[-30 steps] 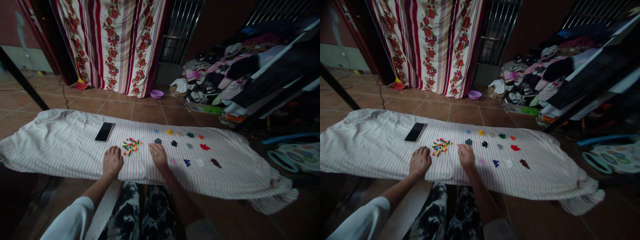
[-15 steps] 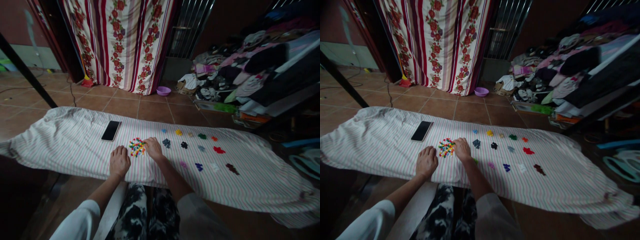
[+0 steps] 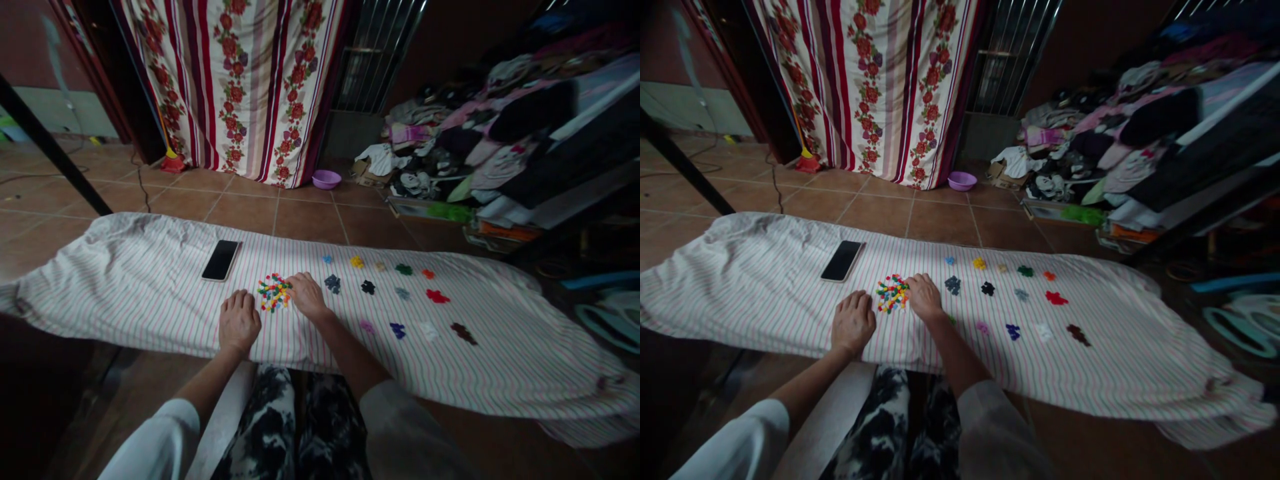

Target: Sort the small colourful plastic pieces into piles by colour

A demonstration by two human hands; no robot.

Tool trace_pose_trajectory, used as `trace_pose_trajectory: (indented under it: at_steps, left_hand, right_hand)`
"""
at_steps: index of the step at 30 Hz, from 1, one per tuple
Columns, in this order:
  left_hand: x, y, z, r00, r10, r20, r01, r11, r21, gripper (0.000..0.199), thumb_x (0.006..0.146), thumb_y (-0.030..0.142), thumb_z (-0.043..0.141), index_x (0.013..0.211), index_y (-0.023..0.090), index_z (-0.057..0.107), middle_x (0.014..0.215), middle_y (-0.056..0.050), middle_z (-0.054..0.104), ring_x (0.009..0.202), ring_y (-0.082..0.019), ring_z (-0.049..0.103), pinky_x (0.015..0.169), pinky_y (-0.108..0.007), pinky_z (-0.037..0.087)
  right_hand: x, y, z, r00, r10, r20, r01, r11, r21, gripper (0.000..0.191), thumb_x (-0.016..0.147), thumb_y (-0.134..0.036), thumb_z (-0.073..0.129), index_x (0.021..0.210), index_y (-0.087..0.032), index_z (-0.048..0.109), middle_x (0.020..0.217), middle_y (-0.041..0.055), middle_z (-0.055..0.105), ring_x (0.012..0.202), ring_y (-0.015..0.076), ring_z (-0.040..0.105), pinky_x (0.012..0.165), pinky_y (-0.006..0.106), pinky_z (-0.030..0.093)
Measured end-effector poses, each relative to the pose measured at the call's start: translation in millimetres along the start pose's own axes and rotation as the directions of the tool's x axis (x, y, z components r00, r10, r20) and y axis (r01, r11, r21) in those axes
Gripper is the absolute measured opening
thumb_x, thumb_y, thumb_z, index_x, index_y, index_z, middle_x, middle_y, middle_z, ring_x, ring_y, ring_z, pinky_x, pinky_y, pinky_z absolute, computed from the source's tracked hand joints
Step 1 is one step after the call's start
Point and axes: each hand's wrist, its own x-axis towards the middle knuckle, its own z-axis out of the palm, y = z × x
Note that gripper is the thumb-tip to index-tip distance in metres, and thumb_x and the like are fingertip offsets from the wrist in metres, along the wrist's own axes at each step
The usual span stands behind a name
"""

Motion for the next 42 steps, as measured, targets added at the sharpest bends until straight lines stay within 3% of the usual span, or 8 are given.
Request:
trace_pose_trajectory:
  at_steps: [11,21,35,42]
  left_hand:
    - [0,0,-0.3,1.0,-0.002,-0.002,0.002,1.0,-0.008,0.026,0.082,0.017,0.048,0.105,0.018,0.06,0.119,-0.013,0.063,0.114,-0.028,0.055,0.096,-0.044,0.04]
    - [0,1,-0.5,1.0,-0.007,0.003,0.007,1.0,-0.011,0.027,0.082,0.018,0.047,0.106,0.016,0.06,0.12,-0.014,0.063,0.115,-0.029,0.054,0.096,-0.045,0.041]
    - [-2,0,-0.2,1.0,-0.004,-0.003,0.004,1.0,-0.008,0.029,0.082,0.018,0.047,0.107,0.017,0.061,0.119,-0.015,0.062,0.113,-0.03,0.054,0.093,-0.045,0.041]
    - [-2,-1,-1.2,1.0,0.0,-0.004,0.0,1.0,-0.01,0.028,0.082,0.019,0.046,0.106,0.016,0.061,0.117,-0.015,0.062,0.11,-0.03,0.054,0.092,-0.045,0.041]
  right_hand:
    - [3,1,3,0.998,-0.028,-0.054,0.031,0.998,0.051,0.009,0.086,-0.016,0.062,0.092,-0.021,0.066,0.094,0.0052,0.065,0.098,0.0214,0.052,0.088,0.032,0.041]
    - [-2,-2,1,0.994,0.019,-0.104,0.0,0.983,0.184,0.016,0.088,-0.013,0.055,0.097,-0.021,0.065,0.098,0.0037,0.069,0.097,0.0193,0.054,0.088,0.031,0.041]
    - [-32,20,-8,0.989,0.059,-0.132,-0.037,0.986,0.163,0.026,0.097,-0.023,0.044,0.105,-0.021,0.068,0.1,0.0061,0.07,0.096,0.0192,0.059,0.09,0.031,0.041]
    - [-47,41,-17,0.962,0.19,-0.199,-0.135,0.956,0.262,0.028,0.094,-0.023,0.044,0.105,-0.021,0.069,0.103,0.0055,0.072,0.097,0.0189,0.061,0.09,0.032,0.044]
